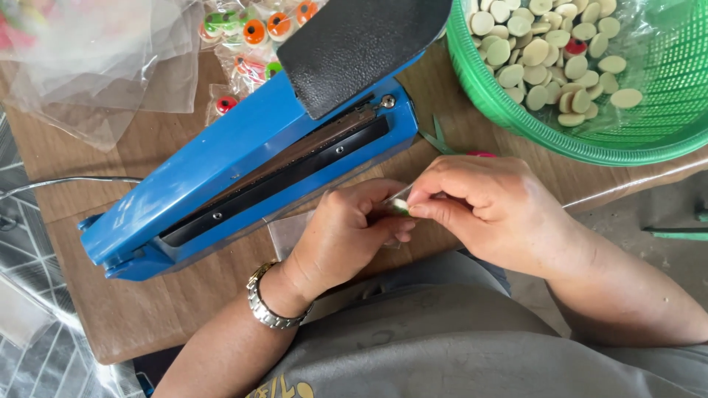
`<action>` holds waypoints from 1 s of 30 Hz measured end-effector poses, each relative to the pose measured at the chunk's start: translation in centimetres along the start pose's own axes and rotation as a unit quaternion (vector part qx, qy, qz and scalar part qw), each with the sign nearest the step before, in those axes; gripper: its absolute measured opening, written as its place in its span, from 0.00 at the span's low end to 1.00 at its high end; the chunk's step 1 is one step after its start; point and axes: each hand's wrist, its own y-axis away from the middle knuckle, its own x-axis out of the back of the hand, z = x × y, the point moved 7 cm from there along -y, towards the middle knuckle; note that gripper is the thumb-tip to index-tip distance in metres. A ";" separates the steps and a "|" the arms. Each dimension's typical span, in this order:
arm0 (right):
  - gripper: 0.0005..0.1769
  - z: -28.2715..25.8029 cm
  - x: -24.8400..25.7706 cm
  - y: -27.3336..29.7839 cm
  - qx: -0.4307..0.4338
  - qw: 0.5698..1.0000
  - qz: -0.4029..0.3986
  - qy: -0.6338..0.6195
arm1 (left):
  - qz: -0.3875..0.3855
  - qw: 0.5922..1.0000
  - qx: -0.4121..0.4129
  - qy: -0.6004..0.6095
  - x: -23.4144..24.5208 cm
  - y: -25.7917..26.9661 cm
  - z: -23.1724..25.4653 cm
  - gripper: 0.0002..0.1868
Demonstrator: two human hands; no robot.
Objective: Manually placing small candies into plastic bags and sealing them with a heat sealer
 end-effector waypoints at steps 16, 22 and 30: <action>0.02 0.1 0.6 -0.6 0.037 0.997 0.002 0.071 | -0.056 0.976 -0.056 0.204 0.4 0.2 0.6 0.35; 0.04 -0.3 -0.1 -1.0 0.042 0.998 -0.054 -0.015 | -0.085 0.951 -0.021 0.296 0.3 0.2 -0.2 0.15; 0.07 -0.4 -0.4 -1.0 0.028 0.994 -0.067 -0.083 | 0.009 0.988 -0.102 0.118 0.9 0.7 1.2 0.04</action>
